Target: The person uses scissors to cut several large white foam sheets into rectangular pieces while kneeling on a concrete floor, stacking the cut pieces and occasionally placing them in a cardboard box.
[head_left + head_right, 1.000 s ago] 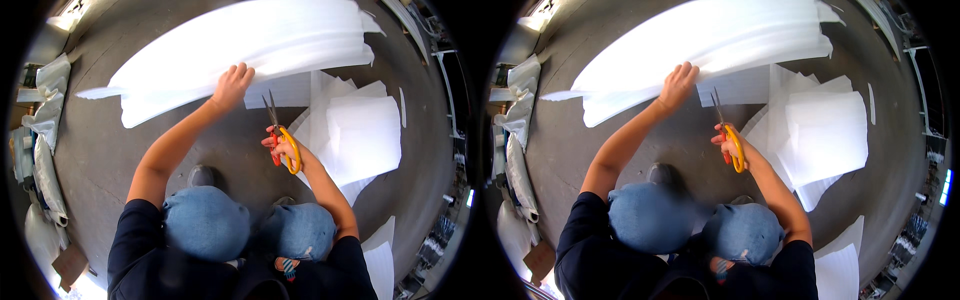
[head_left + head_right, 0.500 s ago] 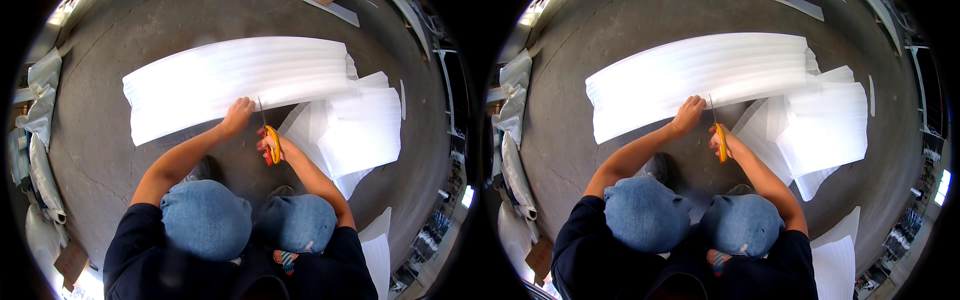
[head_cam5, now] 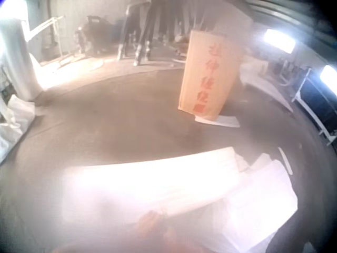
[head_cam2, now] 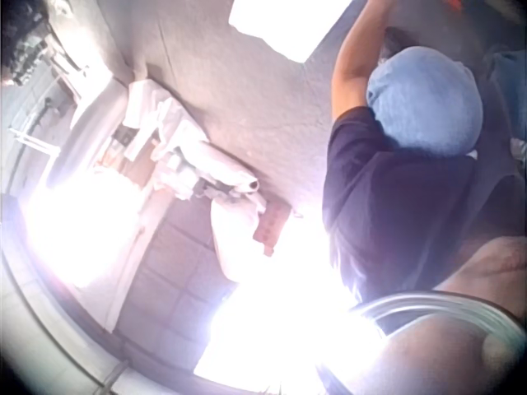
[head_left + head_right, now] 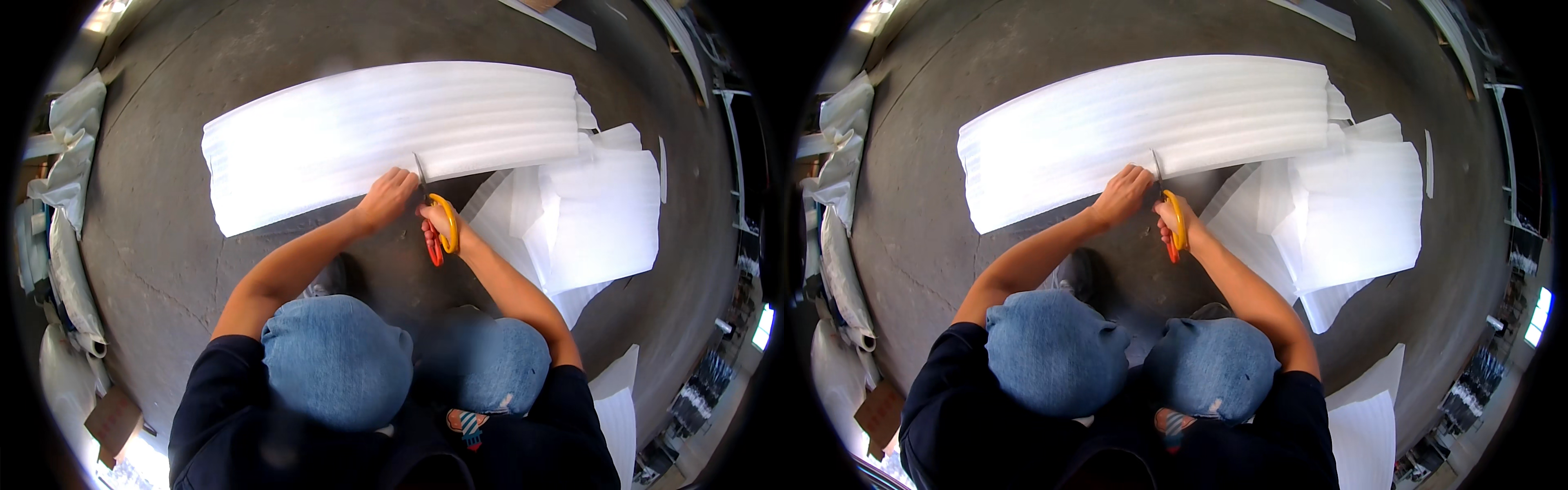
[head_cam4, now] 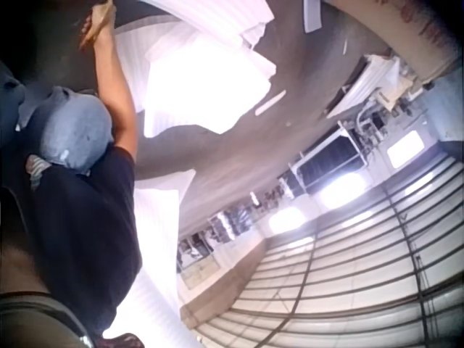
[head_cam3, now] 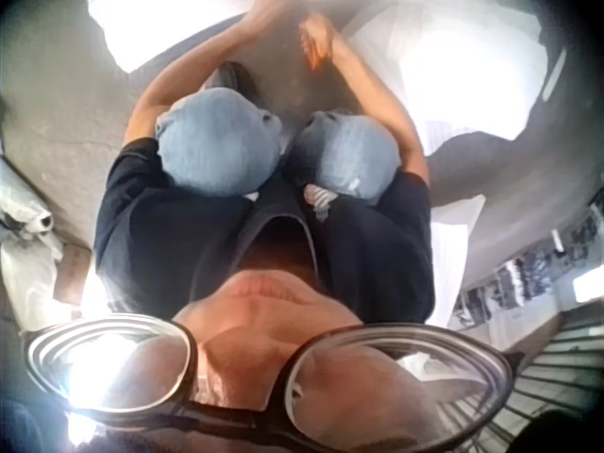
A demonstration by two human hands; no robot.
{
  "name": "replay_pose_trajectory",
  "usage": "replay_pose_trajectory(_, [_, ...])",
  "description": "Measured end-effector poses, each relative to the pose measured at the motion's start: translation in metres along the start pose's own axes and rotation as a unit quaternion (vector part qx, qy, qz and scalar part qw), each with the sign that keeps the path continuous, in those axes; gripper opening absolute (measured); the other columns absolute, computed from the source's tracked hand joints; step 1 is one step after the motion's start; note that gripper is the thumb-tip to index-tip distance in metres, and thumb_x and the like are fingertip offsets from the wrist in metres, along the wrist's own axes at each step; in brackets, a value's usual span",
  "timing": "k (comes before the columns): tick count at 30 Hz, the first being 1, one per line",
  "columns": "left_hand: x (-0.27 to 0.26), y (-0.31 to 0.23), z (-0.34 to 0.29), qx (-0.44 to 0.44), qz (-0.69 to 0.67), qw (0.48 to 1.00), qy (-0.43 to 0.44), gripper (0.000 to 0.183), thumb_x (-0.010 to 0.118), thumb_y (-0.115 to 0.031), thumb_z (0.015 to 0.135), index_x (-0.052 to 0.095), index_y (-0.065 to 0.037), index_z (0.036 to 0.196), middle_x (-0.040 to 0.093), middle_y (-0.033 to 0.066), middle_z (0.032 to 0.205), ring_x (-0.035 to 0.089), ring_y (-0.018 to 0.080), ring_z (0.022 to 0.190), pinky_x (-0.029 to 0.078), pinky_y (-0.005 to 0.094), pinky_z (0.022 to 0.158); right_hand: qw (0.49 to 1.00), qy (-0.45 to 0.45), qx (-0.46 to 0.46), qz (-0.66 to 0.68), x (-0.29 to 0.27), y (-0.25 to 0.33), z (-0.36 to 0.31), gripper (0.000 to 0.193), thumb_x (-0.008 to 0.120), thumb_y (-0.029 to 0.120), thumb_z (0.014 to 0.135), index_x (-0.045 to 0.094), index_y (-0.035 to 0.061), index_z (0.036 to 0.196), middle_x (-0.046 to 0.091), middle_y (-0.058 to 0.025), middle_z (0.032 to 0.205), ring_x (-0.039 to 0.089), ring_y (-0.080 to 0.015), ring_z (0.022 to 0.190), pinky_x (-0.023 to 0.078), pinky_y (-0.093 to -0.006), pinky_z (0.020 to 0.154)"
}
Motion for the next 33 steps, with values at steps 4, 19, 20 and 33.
replay_pose_trajectory(4, [-0.013, -0.017, -0.041, -0.232, -0.145, 0.961, 0.037, 0.024, 0.058, -0.023, 0.077, 0.048, -0.005, 0.09, 0.051, 0.0091, 0.085, 0.049, 0.0235, 0.08, 0.041, 0.0321, 0.071, 0.998, 0.001, -0.061, 0.023, -0.002, -0.008, 0.006, 0.015, 0.046, 0.02, 0.082, 0.047, 0.005, 0.082, 0.041, -0.0031, 0.057, 0.039, -0.0102, 0.042, 0.035, -0.0242, 0.037])
replay_pose_trajectory(19, [0.045, 0.022, -0.031, -0.584, -0.686, 0.377, -0.213, 0.017, 0.068, -0.019, 0.074, 0.056, -0.01, 0.083, 0.054, 0.0018, 0.075, 0.049, 0.0131, 0.07, 0.04, 0.026, 0.06, 0.996, -0.035, -0.084, 0.004, -0.001, -0.011, 0.001, 0.017, 0.05, 0.022, 0.082, 0.049, 0.006, 0.081, 0.044, -0.0024, 0.056, 0.041, -0.0104, 0.042, 0.035, -0.0242, 0.037])
replay_pose_trajectory(20, [0.044, 0.018, -0.024, -0.577, -0.689, 0.384, -0.212, 0.017, 0.068, -0.018, 0.075, 0.056, -0.009, 0.083, 0.054, 0.0017, 0.075, 0.049, 0.013, 0.069, 0.04, 0.0257, 0.06, 0.996, -0.036, -0.083, 0.0, -0.003, -0.011, 0.001, 0.017, 0.05, 0.023, 0.082, 0.049, 0.0059, 0.081, 0.044, -0.0025, 0.055, 0.041, -0.0106, 0.042, 0.036, -0.0246, 0.037])
replay_pose_trajectory(33, [0.048, 0.018, -0.028, -0.572, -0.662, 0.411, -0.255, 0.013, 0.067, -0.013, 0.076, 0.056, -0.01, 0.082, 0.056, 0.0004, 0.074, 0.051, 0.0116, 0.069, 0.042, 0.0244, 0.062, 0.999, 0.036, -0.008, -0.012, 0.002, -0.013, 0.0, 0.033, 0.052, 0.01, 0.073, 0.041, 0.0111, 0.103, 0.049, -0.0087, 0.088, 0.052, -0.02, 0.081, 0.043, -0.0364, 0.067])
Point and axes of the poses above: each hand's wrist, its own z-axis towards the middle knuckle, its own x-axis out of the palm, y = z × x, the point moved 2 cm from there along z, towards the middle knuckle
